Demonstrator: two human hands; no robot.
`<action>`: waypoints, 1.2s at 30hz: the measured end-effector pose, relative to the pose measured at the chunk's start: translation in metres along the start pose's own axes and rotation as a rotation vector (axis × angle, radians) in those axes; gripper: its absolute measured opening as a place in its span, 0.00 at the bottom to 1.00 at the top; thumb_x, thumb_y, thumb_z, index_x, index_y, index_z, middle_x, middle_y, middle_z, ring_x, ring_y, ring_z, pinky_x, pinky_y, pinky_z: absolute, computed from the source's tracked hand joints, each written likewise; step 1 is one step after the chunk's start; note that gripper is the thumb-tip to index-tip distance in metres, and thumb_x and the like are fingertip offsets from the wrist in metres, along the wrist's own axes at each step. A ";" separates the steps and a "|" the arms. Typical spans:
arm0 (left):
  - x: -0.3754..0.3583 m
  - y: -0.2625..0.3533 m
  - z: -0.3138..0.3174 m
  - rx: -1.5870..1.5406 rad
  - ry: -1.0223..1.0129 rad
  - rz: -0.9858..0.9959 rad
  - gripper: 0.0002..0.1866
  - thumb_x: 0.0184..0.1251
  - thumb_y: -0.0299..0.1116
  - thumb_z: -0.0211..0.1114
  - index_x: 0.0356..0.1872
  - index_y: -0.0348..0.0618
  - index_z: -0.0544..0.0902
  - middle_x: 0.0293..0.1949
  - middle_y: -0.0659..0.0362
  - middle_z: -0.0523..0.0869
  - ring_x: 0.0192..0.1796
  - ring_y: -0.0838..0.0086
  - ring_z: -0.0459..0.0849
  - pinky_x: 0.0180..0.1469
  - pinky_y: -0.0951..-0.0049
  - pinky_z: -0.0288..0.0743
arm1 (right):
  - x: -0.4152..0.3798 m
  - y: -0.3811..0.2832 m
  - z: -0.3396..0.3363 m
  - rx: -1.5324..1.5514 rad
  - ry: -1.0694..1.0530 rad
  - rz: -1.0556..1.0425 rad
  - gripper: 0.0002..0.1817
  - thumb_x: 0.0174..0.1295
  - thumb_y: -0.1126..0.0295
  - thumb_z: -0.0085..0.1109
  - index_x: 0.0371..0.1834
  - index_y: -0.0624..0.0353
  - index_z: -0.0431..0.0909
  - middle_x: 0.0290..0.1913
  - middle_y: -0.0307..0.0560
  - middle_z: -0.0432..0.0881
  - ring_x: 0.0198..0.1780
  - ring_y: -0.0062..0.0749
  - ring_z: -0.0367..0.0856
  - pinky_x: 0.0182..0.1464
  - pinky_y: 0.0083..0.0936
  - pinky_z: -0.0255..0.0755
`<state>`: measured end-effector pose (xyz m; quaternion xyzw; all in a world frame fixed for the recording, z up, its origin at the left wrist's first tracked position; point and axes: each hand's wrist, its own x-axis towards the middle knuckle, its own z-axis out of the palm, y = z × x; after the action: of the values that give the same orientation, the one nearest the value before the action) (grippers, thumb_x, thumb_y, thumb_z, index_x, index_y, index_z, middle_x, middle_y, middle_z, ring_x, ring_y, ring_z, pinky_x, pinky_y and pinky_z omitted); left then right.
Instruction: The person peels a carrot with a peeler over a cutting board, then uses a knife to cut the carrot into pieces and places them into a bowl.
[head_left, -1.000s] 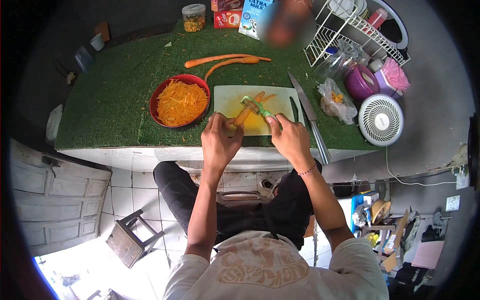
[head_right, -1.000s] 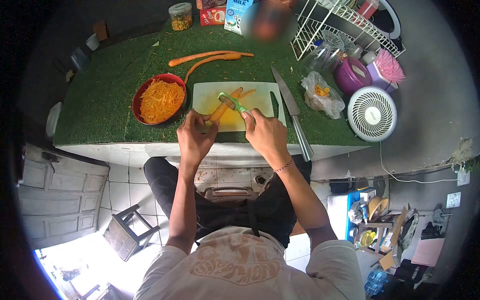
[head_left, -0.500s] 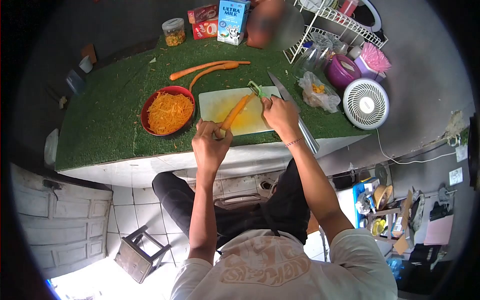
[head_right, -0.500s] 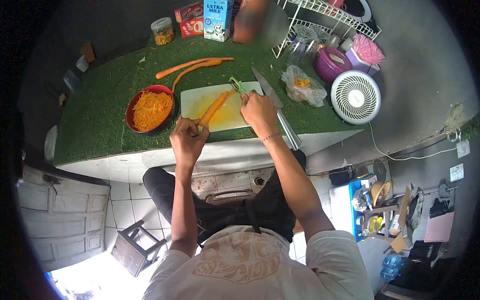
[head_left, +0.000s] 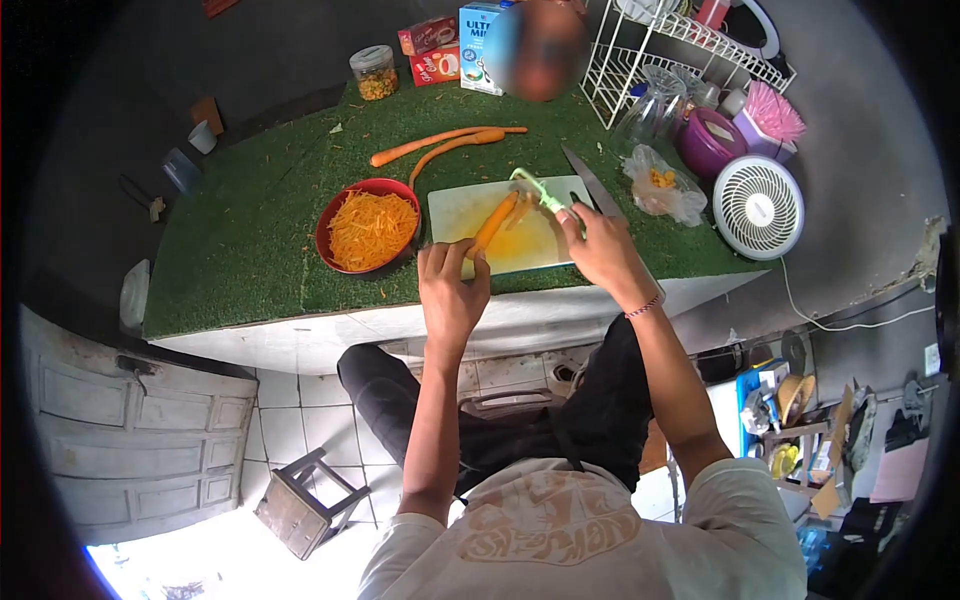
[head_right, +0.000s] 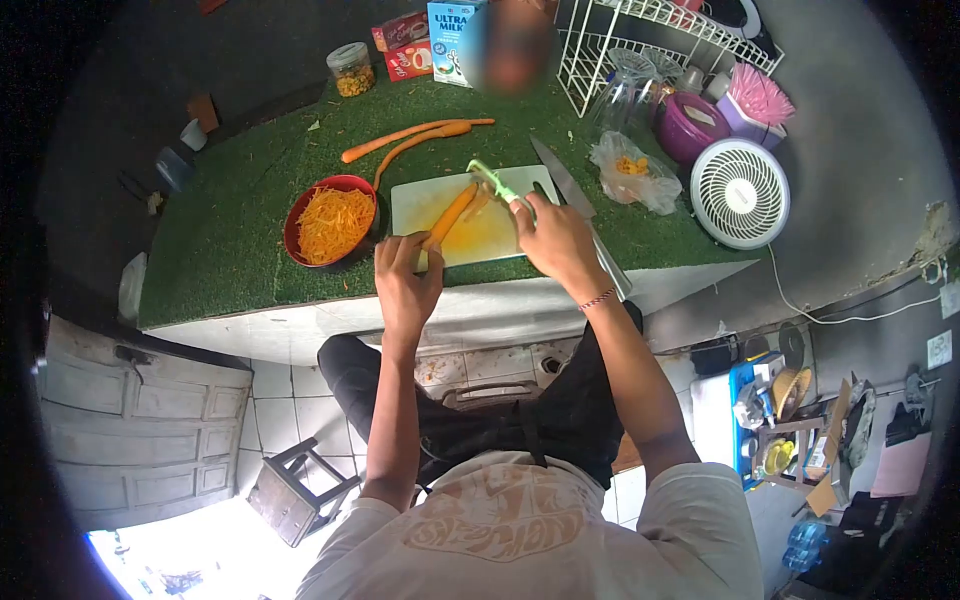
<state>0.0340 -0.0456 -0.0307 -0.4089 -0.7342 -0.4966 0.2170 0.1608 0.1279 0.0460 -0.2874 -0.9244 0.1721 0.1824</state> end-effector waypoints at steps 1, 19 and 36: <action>0.000 -0.001 0.002 0.016 0.009 0.003 0.10 0.58 0.23 0.71 0.41 0.38 0.83 0.37 0.50 0.83 0.42 0.51 0.80 0.50 0.54 0.74 | -0.003 0.002 0.006 0.006 -0.012 -0.008 0.19 0.76 0.55 0.51 0.43 0.61 0.81 0.25 0.62 0.83 0.32 0.61 0.85 0.35 0.51 0.77; 0.001 0.001 0.005 0.023 -0.018 -0.092 0.09 0.57 0.25 0.75 0.37 0.37 0.84 0.36 0.48 0.84 0.41 0.48 0.83 0.52 0.51 0.77 | 0.013 0.015 0.044 -0.059 0.135 -0.054 0.18 0.73 0.57 0.55 0.31 0.58 0.82 0.20 0.58 0.80 0.24 0.58 0.83 0.26 0.49 0.74; -0.001 0.006 0.000 0.068 0.007 -0.086 0.08 0.62 0.28 0.72 0.35 0.35 0.82 0.33 0.49 0.82 0.39 0.51 0.80 0.43 0.55 0.74 | 0.009 0.007 0.024 0.113 -0.045 -0.017 0.22 0.76 0.50 0.51 0.40 0.59 0.83 0.23 0.60 0.82 0.30 0.59 0.84 0.34 0.50 0.77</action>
<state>0.0396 -0.0447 -0.0279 -0.3675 -0.7668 -0.4819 0.2117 0.1466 0.1339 0.0247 -0.2646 -0.9195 0.2290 0.1792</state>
